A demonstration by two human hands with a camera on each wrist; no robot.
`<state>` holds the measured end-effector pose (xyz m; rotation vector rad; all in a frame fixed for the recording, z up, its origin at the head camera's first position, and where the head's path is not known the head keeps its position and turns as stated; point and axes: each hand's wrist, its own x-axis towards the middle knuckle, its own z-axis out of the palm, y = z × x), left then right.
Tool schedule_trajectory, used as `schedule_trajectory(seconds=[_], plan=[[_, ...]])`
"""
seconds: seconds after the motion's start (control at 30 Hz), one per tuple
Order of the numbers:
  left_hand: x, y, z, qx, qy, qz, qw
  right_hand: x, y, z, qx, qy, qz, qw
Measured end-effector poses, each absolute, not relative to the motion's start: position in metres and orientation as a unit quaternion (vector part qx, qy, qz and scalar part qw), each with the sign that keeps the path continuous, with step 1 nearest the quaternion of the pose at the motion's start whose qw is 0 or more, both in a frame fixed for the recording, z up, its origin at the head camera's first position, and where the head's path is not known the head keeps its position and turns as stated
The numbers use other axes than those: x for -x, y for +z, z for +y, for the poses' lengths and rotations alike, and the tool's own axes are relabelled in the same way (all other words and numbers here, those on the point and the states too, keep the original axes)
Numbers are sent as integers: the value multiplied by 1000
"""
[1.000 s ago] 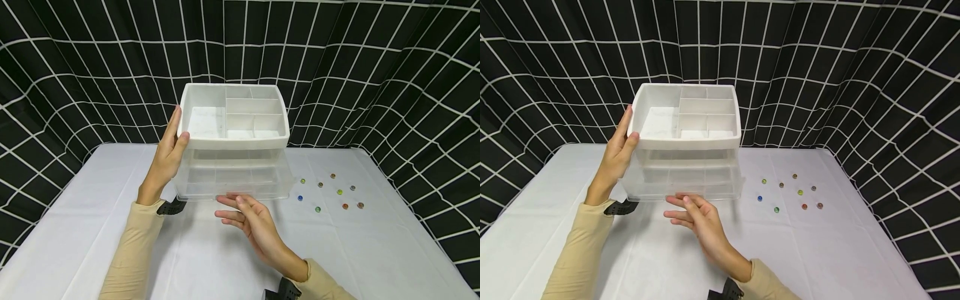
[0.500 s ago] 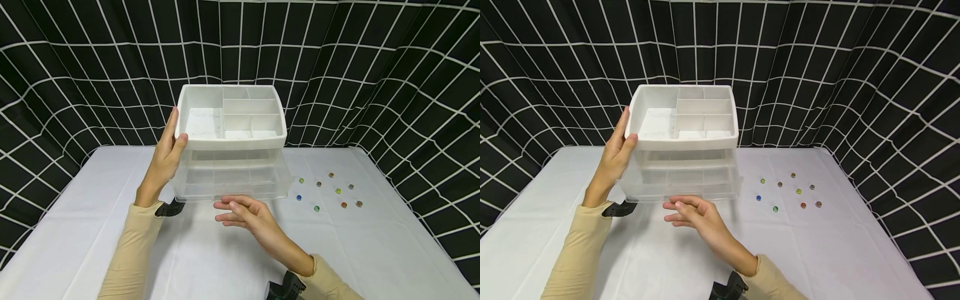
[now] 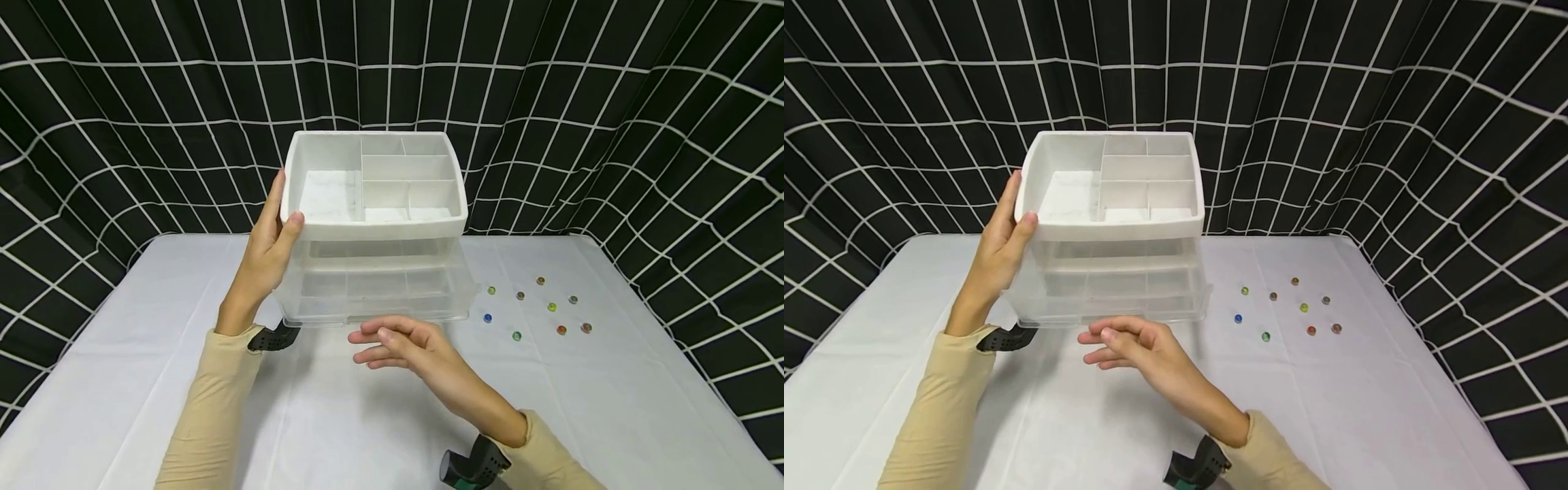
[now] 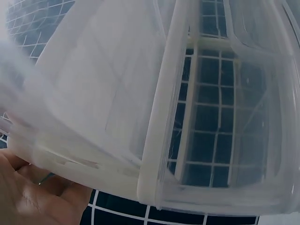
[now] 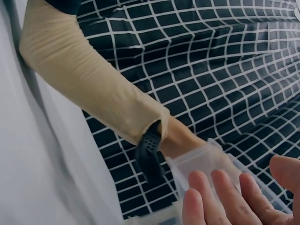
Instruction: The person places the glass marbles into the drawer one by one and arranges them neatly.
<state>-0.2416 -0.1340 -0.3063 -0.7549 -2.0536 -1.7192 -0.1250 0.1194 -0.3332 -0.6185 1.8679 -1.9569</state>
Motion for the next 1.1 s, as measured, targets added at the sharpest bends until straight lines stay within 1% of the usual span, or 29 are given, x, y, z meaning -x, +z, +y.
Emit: schedule_trajectory(seconds=[0.2,0.3,0.57,0.83,1.1], plan=[[240,-304,-134,259,-530,-775,226,124,-322,129,239,-687,666,169],[240,-303,-134,258,-508,-787,235,123,-316,136,254,-682,667,160],[238,-299,-135,259,-495,-797,229,126,-301,157,305,-685,650,119],[237,-298,-136,247,-484,-807,230,129,-287,181,331,-689,641,69],[234,-299,-134,233,-499,-805,222,131,-281,199,346,-679,646,45]])
